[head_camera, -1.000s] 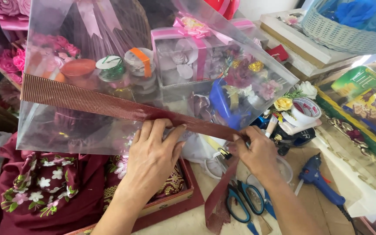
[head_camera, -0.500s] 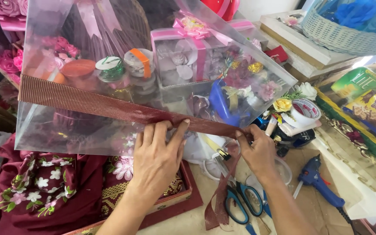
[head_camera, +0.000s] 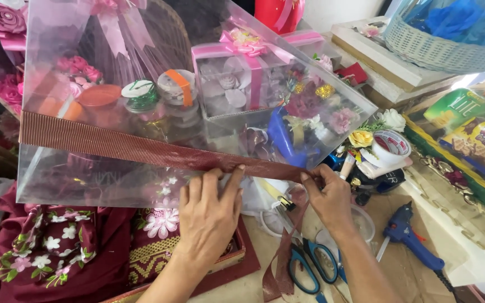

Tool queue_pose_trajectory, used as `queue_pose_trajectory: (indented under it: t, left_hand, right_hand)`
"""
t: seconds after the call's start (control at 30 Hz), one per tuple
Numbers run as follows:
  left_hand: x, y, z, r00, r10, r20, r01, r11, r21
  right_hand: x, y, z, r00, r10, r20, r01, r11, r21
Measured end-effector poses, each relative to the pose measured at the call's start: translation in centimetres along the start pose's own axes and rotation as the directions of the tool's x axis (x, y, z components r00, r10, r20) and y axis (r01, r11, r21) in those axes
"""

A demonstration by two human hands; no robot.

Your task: Attaching a decorative ribbon to a gift basket using a hot glue gun.

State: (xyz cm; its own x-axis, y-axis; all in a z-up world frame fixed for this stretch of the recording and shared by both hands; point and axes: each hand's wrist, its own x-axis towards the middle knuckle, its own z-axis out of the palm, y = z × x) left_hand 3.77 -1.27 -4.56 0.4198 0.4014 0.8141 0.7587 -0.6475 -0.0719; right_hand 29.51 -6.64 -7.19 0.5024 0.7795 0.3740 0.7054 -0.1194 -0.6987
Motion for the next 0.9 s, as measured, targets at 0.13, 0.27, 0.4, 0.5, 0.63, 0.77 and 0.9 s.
queue_pose_trajectory:
  t: [0.13, 0.27, 0.4, 0.5, 0.63, 0.77, 0.9]
  left_hand:
    - [0.1, -0.2, -0.2, 0.999, -0.04, -0.035, 0.042, 0.998, 0.04]
    - [0.2, 0.3, -0.1, 0.999, -0.016, -0.045, 0.016, 1.0, -0.004]
    - [0.2, 0.3, 0.0, 0.999, -0.01, -0.046, 0.009, 1.0, -0.016]
    - [0.3, 0.0, -0.1, 0.999, -0.022, -0.026, 0.022, 1.0, -0.017]
    - [0.3, -0.2, -0.3, 0.999, -0.03, -0.04, 0.029, 0.999, -0.013]
    - [0.4, -0.3, -0.4, 0.999, -0.034, -0.019, 0.033, 0.999, -0.036]
    - [0.4, -0.3, -0.6, 0.999, -0.032, -0.021, 0.031, 0.999, -0.044]
  right_hand:
    - [0.1, 0.7, 0.1, 1.0, -0.006, 0.003, 0.006, 0.999, 0.046]
    - [0.5, 0.9, -0.2, 0.999, 0.013, 0.05, -0.014, 1.0, 0.01]
    - [0.7, 1.0, -0.9, 0.995, -0.019, 0.094, 0.014, 0.998, 0.056]
    - [0.9, 1.5, -1.1, 0.99, -0.015, 0.137, 0.009, 0.999, 0.04]
    - [1.1, 1.2, -1.7, 0.983, -0.022, 0.183, 0.033, 0.998, -0.057]
    - [1.3, 1.1, -2.0, 0.978, 0.01, 0.209, 0.009, 0.996, -0.09]
    - [1.5, 1.1, -1.9, 0.976, -0.008, 0.218, 0.024, 0.997, -0.072]
